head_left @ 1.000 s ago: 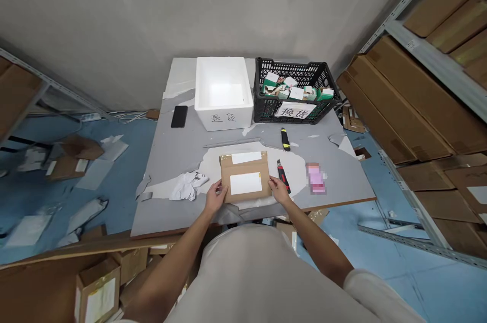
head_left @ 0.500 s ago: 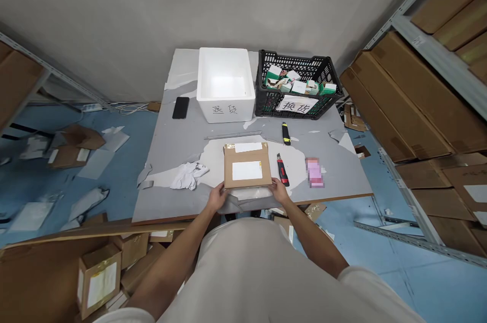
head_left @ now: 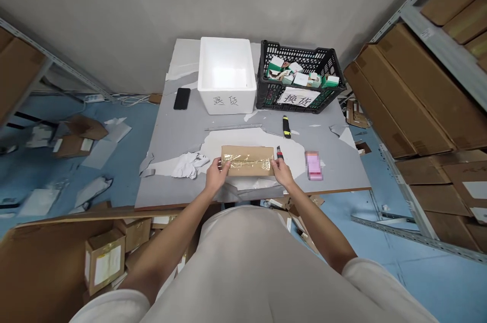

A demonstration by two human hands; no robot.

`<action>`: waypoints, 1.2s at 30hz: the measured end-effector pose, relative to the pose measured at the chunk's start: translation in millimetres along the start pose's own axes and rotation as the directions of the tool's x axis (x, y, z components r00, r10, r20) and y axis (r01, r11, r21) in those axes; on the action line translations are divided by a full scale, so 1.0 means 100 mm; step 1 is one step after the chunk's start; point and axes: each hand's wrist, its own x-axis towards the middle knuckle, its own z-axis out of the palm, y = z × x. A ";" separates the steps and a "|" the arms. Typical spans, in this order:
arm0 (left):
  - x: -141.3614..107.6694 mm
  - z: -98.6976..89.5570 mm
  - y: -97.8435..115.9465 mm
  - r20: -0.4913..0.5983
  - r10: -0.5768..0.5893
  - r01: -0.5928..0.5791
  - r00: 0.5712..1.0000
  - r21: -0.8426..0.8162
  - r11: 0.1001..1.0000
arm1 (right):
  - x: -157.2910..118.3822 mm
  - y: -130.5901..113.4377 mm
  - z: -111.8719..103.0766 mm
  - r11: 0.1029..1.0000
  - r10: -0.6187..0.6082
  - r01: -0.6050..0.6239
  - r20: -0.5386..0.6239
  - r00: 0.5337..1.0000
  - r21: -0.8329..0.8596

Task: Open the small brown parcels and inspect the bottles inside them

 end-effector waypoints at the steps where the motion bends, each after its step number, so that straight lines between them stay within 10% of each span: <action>1: -0.01 -0.02 0.03 0.010 -0.021 0.021 1.000 0.047 0.999 | 0.00 -0.02 -0.03 0.999 0.008 -0.007 0.024 1.000 -0.039; 16: 0.53 0.13 0.19 0.022 -0.081 0.069 0.996 0.336 0.939 | 0.64 -0.23 0.04 0.983 0.061 -0.045 0.087 0.994 -0.176; 22: 0.48 0.20 0.05 0.075 -0.160 0.142 0.984 0.204 0.969 | 0.74 -0.03 0.18 0.989 0.068 -0.053 0.101 0.993 -0.141; 26: 0.37 0.33 -0.01 -0.089 -0.192 0.198 0.977 0.070 0.978 | 0.74 0.28 0.15 0.976 0.165 -0.162 0.003 0.986 -0.145; 30: 0.26 0.50 -0.04 -0.334 0.121 -0.042 0.935 0.232 0.972 | 0.68 0.60 0.20 0.933 0.263 -0.268 -0.052 0.963 -0.241; 36: 0.18 0.59 -0.13 -0.078 0.545 -0.466 0.835 0.427 0.775 | 0.72 0.72 0.13 0.935 0.220 -0.199 0.038 0.975 -0.294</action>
